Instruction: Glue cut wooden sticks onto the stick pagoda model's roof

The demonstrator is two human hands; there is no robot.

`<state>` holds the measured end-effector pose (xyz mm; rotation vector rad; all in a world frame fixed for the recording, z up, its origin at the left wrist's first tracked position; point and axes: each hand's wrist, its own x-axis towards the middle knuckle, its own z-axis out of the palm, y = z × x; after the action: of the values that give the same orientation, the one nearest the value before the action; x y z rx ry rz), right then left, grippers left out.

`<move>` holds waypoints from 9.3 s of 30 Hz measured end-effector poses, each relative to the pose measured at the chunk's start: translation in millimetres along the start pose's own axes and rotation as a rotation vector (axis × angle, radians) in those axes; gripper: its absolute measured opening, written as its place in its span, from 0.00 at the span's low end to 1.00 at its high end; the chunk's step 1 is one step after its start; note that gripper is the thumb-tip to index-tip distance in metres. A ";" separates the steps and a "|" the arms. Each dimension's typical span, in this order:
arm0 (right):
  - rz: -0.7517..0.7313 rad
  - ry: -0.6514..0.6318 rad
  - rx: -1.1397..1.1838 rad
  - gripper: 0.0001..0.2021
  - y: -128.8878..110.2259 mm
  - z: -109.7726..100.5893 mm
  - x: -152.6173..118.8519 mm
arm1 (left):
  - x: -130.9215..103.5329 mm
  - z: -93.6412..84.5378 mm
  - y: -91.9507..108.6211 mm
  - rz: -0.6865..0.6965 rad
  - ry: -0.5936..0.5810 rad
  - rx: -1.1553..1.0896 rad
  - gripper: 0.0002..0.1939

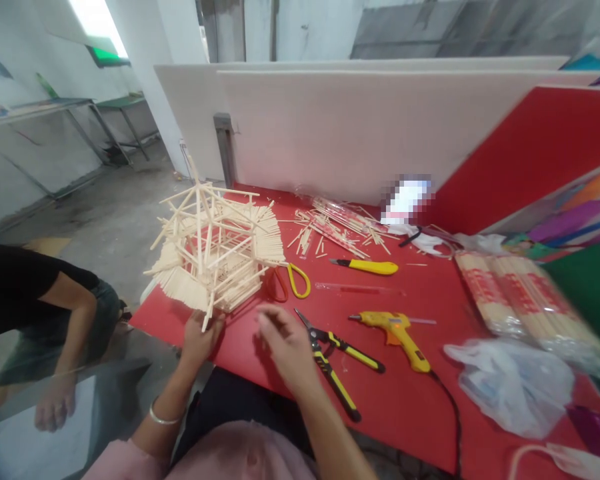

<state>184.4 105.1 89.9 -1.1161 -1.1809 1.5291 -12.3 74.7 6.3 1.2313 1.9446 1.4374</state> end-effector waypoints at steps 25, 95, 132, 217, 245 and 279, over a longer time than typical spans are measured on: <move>-0.016 -0.063 0.132 0.14 70.8 39.5 26.5 | -3.6 -4.3 8.4 0.230 -0.135 0.353 0.09; -0.128 0.654 -1.573 0.20 23.4 -204.8 -20.8 | 16.0 6.6 -15.6 0.551 0.029 0.810 0.11; -0.417 0.597 -1.561 0.24 58.2 -183.6 -58.7 | 6.6 25.5 9.1 0.601 -0.142 0.825 0.13; -0.274 0.282 -0.253 0.12 42.8 -16.2 75.9 | 9.3 14.8 5.9 0.654 0.199 0.169 0.11; -0.285 0.399 -0.170 0.15 35.3 -5.9 84.5 | 12.0 13.9 17.0 0.071 -0.060 0.041 0.15; -0.562 0.374 -0.350 0.09 47.8 -8.5 82.4 | -13.7 -28.0 66.7 0.094 -0.049 -0.294 0.04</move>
<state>169.9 178.8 30.6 -1.1054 -1.3736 0.6710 0.4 52.9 75.5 1.2199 1.5916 1.6537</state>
